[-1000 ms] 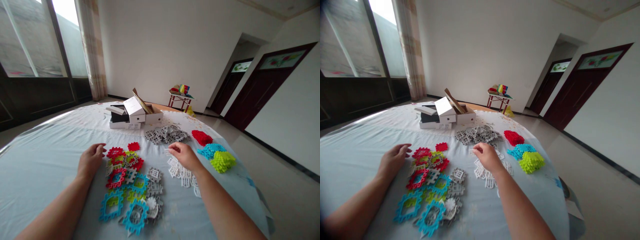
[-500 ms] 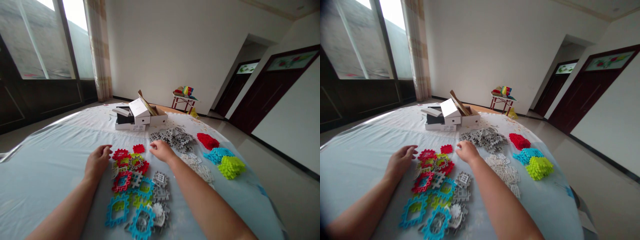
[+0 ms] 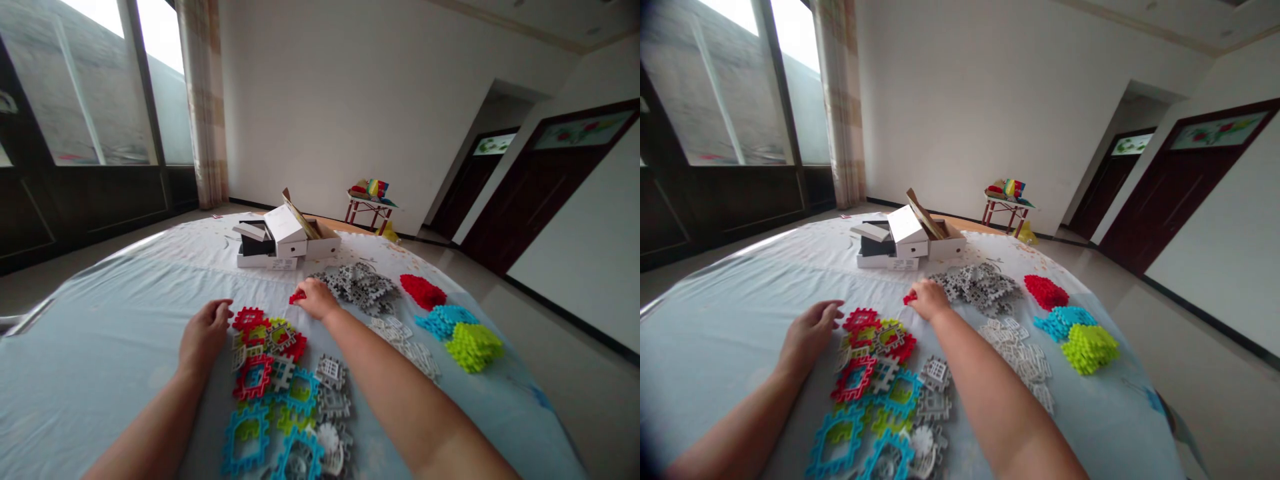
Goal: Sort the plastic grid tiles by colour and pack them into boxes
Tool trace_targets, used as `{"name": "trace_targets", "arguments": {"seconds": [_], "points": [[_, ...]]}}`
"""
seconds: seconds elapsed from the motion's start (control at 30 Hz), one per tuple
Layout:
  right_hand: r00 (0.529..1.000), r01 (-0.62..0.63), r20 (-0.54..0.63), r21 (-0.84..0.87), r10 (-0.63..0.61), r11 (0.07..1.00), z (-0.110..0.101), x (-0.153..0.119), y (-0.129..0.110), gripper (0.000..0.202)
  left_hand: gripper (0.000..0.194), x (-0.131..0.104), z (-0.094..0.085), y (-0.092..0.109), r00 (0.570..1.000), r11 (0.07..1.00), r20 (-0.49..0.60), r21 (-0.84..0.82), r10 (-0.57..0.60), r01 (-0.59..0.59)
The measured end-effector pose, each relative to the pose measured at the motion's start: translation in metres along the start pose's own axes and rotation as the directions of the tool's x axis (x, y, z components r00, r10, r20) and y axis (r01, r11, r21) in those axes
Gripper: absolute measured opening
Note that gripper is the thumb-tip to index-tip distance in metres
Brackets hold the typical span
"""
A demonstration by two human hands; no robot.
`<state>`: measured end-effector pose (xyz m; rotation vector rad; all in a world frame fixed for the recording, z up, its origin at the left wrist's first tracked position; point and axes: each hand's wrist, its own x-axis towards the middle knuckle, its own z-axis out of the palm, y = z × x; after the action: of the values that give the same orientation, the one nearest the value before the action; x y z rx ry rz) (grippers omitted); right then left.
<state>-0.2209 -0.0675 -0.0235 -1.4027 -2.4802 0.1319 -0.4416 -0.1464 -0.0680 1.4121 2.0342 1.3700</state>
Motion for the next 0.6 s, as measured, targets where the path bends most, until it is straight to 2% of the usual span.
{"name": "trace_targets", "arguments": {"seconds": [0.1, 0.2, 0.27, 0.37, 0.5, 0.6], "points": [[0.994, 0.104, -0.01, -0.075, -0.105, 0.992, -0.011, -0.023, 0.017, 0.013, 0.036, 0.0, 0.0, 0.0, 1.0, 1.0, 0.006, -0.005, -0.013, 0.013], [0.973, 0.213, 0.108, -0.078, -0.204, 0.974, -0.016, -0.043, 0.036, 0.027, 0.036, 0.0, 0.0, -0.002, 1.0, 1.0, 0.005, -0.017, -0.017, 0.017], [0.969, 0.213, 0.131, -0.003, -0.211, 0.977, -0.018, -0.051, 0.047, 0.038, 0.036, 0.0, 0.0, -0.003, 1.0, 1.0, 0.005, -0.021, -0.009, 0.009], [0.975, 0.199, 0.082, 0.099, -0.208, 0.975, -0.018, -0.053, 0.056, 0.047, 0.035, 0.002, 0.0, -0.003, 1.0, 1.0, 0.007, -0.006, -0.008, 0.008], [0.968, 0.214, 0.108, 0.121, -0.228, 0.969, -0.015, -0.046, 0.053, 0.057, 0.034, 0.002, -0.004, 0.002, 1.0, 0.999, 0.027, 0.034, -0.016, 0.015], [0.965, 0.18, 0.171, 0.108, -0.197, 0.978, -0.011, -0.042, 0.048, 0.054, 0.03, 0.003, -0.008, 0.003, 0.999, 0.998, 0.032, 0.06, -0.027, 0.025]]}}
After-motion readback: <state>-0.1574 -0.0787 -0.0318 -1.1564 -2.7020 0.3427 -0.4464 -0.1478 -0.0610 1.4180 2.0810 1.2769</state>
